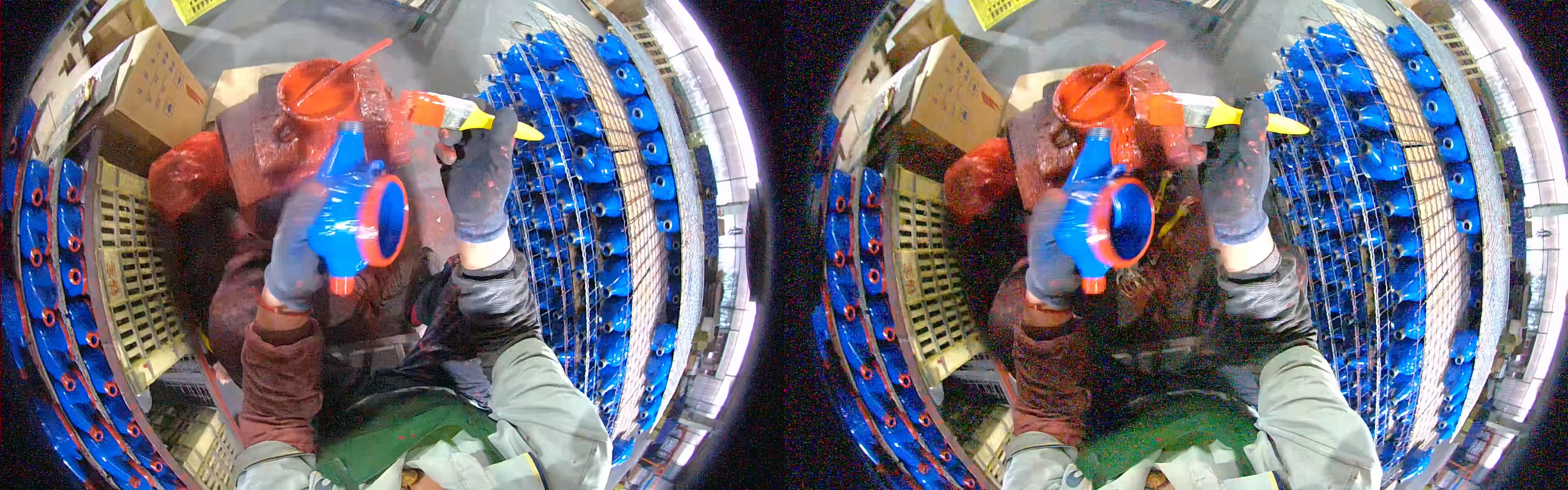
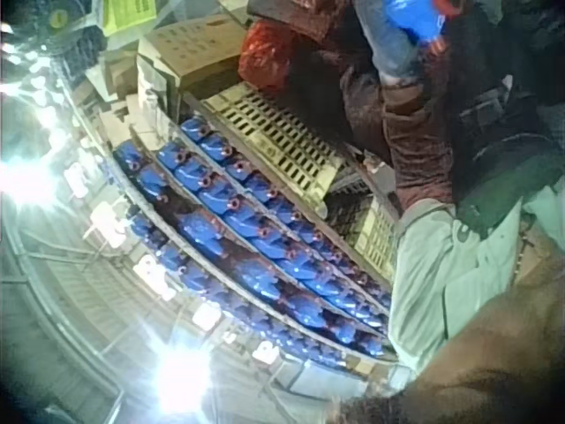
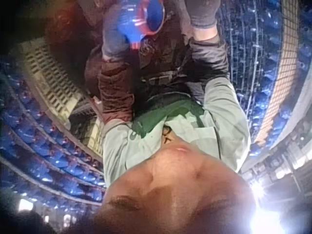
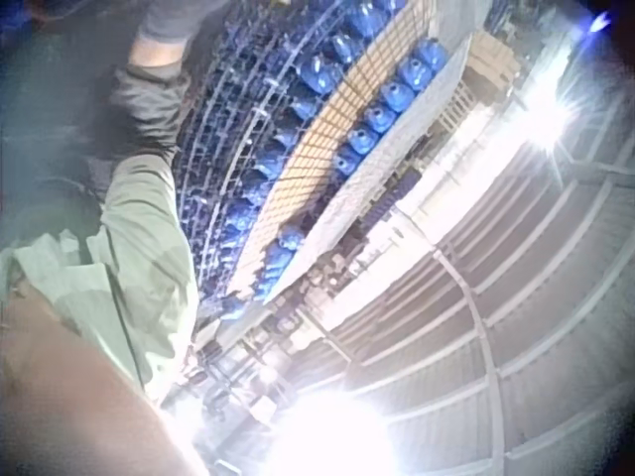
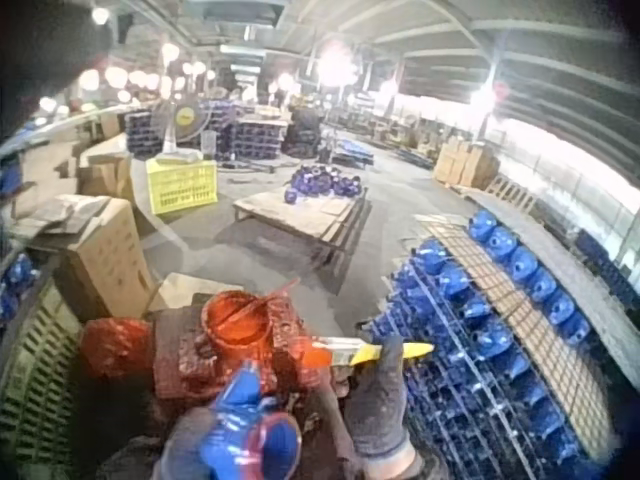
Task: The person applies red paint to industrial blue valve housings using a paint brush.
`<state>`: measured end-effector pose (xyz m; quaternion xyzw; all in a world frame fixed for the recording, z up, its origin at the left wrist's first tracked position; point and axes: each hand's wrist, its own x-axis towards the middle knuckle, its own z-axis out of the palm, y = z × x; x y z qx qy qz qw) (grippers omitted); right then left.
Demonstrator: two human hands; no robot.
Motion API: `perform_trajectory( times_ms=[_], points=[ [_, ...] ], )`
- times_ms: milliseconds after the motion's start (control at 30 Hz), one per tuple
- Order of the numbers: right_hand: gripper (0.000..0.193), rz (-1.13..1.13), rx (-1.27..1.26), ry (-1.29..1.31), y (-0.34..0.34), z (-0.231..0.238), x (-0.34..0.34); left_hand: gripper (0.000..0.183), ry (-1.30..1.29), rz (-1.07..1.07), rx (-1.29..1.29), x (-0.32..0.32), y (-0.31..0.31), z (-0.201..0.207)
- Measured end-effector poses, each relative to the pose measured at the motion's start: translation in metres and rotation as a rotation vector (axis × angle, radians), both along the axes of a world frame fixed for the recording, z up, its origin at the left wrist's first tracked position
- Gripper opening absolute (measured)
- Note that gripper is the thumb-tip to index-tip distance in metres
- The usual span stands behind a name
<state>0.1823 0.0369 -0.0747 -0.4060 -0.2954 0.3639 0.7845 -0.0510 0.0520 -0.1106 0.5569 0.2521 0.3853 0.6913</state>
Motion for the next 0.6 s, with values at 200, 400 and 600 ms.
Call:
perform_trajectory(
  times_ms=[200, 400, 600],
  points=[
    [0.027, 0.011, -0.087, -0.326, -0.013, 0.013, -0.029, 0.067, 0.719, 0.276, 0.441, 0.021, -0.019, 0.023],
    [0.017, -0.169, -0.192, -0.820, -0.012, 0.001, -0.025, 0.073, 0.931, 0.305, 0.712, 0.028, -0.024, 0.016],
    [0.009, -0.184, -0.168, -0.826, -0.018, 0.013, -0.026, 0.068, 0.573, 0.255, 0.263, 0.022, -0.020, 0.019]
  ],
)
